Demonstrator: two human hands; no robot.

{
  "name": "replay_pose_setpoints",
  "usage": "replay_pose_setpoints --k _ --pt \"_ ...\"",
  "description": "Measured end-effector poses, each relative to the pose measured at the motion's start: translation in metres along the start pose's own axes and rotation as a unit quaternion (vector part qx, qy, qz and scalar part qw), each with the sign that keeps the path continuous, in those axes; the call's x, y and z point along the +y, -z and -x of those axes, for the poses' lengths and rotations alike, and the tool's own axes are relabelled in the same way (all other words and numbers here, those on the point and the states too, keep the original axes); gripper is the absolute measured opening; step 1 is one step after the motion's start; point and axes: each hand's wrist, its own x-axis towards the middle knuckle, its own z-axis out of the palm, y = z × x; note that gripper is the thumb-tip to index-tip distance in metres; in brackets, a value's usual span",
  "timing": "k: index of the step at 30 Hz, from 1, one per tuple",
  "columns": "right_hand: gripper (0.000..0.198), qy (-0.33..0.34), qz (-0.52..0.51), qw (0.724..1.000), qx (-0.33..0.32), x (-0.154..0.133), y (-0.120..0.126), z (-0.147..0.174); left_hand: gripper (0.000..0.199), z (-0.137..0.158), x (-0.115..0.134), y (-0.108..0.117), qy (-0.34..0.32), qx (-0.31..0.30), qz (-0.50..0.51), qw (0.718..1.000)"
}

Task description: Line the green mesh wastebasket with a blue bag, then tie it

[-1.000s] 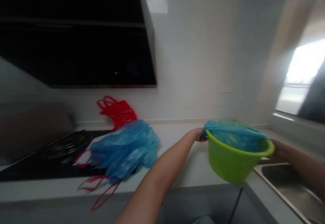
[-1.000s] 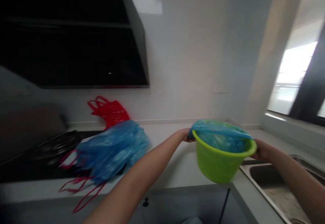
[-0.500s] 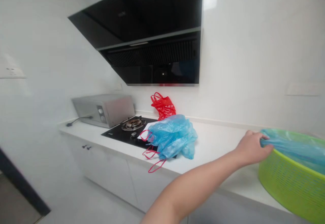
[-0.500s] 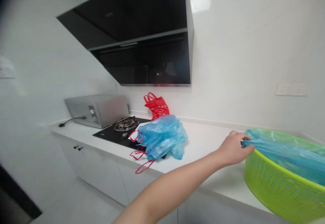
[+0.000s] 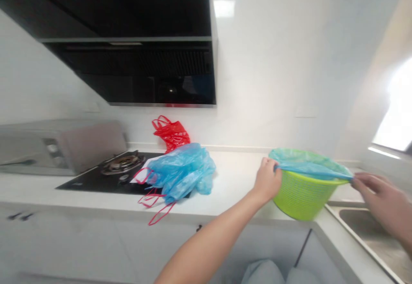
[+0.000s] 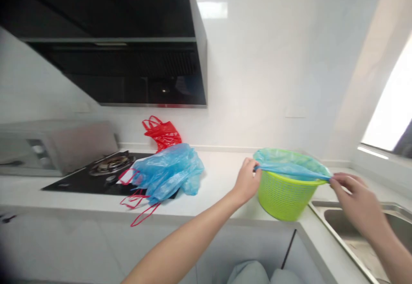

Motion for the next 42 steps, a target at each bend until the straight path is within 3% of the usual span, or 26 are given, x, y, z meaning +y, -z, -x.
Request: replay_pose_setpoints --k 4,9,15,21,25,30,34,37,42 --pt "0.027 0.016 0.019 1.0 -0.009 0.011 -0.006 -0.005 0.019 0.009 -0.005 -0.001 -0.024 -0.021 0.006 0.999" --pt "0.024 0.045 0.094 0.993 -0.051 -0.003 0.001 0.002 0.018 0.017 -0.014 -0.01 -0.03 -0.046 -0.013 0.998" --pt "0.023 0.087 0.126 0.966 -0.21 -0.011 0.018 -0.001 0.021 0.019 -0.02 -0.013 -0.069 -0.078 -0.082 0.991" --pt "0.021 0.055 0.097 0.954 -0.28 -0.014 0.02 0.002 0.018 0.019 -0.031 -0.01 -0.125 -0.11 -0.18 0.969" --pt "0.02 0.015 0.065 0.945 -0.319 -0.011 0.016 0.005 0.019 0.02 -0.05 -0.011 -0.134 -0.112 -0.165 0.971" --pt "0.017 -0.051 0.08 0.972 -0.213 0.003 0.017 -0.002 0.023 0.007 -0.089 -0.022 -0.056 -0.024 -0.048 0.997" --pt "0.014 -0.144 0.07 0.981 -0.113 0.021 0.014 -0.007 0.026 -0.017 -0.121 -0.04 0.025 0.07 0.03 0.997" --pt "0.013 -0.207 0.011 0.976 -0.063 0.035 -0.001 -0.003 0.032 -0.028 -0.139 -0.053 -0.012 0.088 0.032 0.996" --pt "0.023 -0.25 -0.172 0.953 0.024 0.049 -0.045 0.024 0.046 -0.021 -0.153 -0.064 -0.111 0.033 0.027 0.993"
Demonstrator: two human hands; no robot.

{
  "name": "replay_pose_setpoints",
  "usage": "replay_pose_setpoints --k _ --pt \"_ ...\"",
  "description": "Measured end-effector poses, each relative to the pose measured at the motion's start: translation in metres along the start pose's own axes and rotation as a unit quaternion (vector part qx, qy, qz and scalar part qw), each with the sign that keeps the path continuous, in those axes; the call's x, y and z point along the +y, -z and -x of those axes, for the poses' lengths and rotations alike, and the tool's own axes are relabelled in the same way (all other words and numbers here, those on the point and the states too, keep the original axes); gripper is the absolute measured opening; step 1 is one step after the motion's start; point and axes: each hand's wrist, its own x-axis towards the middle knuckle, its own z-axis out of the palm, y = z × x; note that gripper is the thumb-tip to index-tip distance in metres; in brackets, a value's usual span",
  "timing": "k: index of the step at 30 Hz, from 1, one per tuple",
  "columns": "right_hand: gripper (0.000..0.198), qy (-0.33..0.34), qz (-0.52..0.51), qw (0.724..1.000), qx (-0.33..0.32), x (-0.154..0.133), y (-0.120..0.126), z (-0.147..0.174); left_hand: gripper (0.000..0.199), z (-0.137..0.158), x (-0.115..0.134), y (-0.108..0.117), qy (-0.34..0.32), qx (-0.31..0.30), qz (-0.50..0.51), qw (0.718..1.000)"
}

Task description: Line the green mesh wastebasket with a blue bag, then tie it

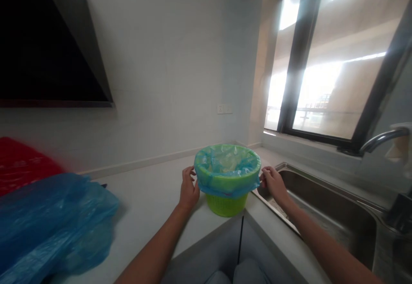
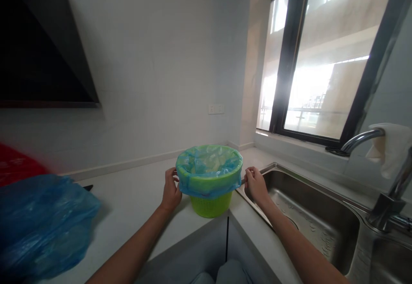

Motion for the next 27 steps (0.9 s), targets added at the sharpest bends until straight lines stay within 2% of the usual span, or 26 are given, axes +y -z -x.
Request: replay_pose_setpoints --k 3,7,10,15,18,22,27 --pt "0.033 -0.045 -0.138 0.989 -0.008 0.015 -0.018 0.009 0.047 0.004 0.005 0.001 -0.02 -0.006 0.023 1.0" --pt "0.044 -0.157 -0.3 0.94 -0.034 0.021 -0.029 0.013 0.041 0.004 0.007 0.003 0.036 0.013 0.058 0.998" --pt "0.045 -0.182 -0.344 0.919 -0.065 0.031 -0.035 0.017 0.039 0.003 0.001 0.002 0.108 0.034 0.074 0.991" --pt "0.048 -0.191 -0.338 0.919 -0.066 0.061 -0.049 0.029 0.033 -0.003 -0.011 0.0 0.204 0.04 0.108 0.972" --pt "0.048 -0.19 -0.324 0.923 -0.087 0.071 -0.053 0.033 0.025 -0.004 -0.013 0.0 0.225 -0.046 0.114 0.967" --pt "0.045 -0.188 -0.304 0.928 -0.105 0.072 -0.054 0.032 0.022 0.002 -0.009 -0.001 0.199 -0.188 0.085 0.958" --pt "0.043 -0.194 -0.289 0.931 -0.11 0.077 -0.055 0.031 0.018 0.006 -0.004 -0.001 0.19 -0.228 0.058 0.953"
